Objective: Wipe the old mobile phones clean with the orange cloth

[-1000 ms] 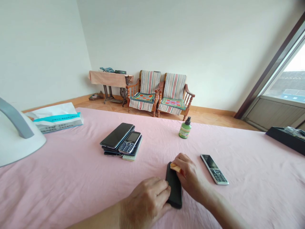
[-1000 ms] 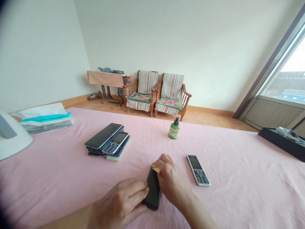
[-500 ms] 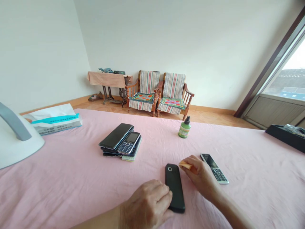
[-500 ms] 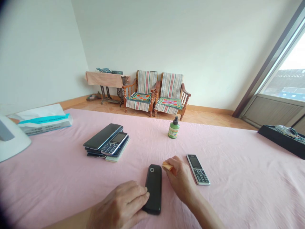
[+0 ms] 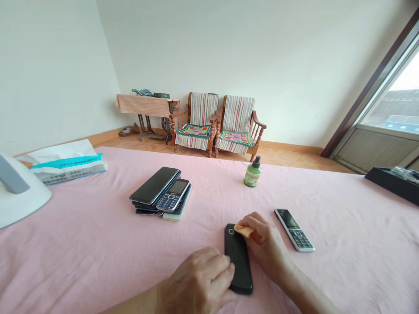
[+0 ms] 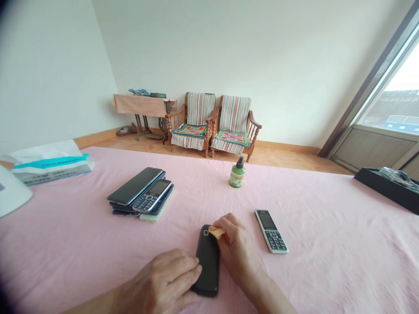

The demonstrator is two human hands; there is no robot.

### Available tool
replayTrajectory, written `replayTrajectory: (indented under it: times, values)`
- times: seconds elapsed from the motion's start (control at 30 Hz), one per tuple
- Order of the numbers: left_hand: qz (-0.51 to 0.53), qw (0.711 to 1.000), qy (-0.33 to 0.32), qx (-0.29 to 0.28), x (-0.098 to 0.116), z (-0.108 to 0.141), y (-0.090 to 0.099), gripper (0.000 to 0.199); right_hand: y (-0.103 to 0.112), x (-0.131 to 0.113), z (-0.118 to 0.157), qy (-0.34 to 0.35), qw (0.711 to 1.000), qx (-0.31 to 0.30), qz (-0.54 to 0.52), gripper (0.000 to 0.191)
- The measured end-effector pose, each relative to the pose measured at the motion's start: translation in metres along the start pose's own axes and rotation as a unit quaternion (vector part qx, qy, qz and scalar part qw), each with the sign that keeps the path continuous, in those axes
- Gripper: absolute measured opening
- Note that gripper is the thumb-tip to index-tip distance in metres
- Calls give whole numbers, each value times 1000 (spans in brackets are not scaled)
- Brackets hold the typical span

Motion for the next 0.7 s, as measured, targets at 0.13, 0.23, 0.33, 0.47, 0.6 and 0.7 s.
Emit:
replayTrajectory:
  times: [0.13,0.23,0.33,0.47,0.6,0.7]
  values:
    - [9,1000,-10,-1,-2,-2,-1,24,-4,-12,3,26,999,-34,13,32]
    - [25,999,-24,-9,-2,-5,0,23,0,-22,7,25,994,-106,-26,34]
    - [26,1000,12,-14,-2,-5,0,21,2,-25,8,16,988,-146,-56,34]
    - [31,999,5,-13,-2,-2,-1,22,-4,-15,0,35,998,-42,-15,37]
    - [31,999,13,-38,-5,-2,-3,20,-11,-13,-6,64,998,-14,21,43]
    - [40,998,20,-42,-5,-3,-2,20,-6,-20,-1,64,995,-70,7,40]
Point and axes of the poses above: each hand's wrist, its own z-axis away from the middle knuckle, its own y-axis out of the back of the hand, x = y × z, the point moved 3 cm from there along -z, towards the middle knuckle, and after that the axes turned 3 degrees about y, right-handed, at the moved point
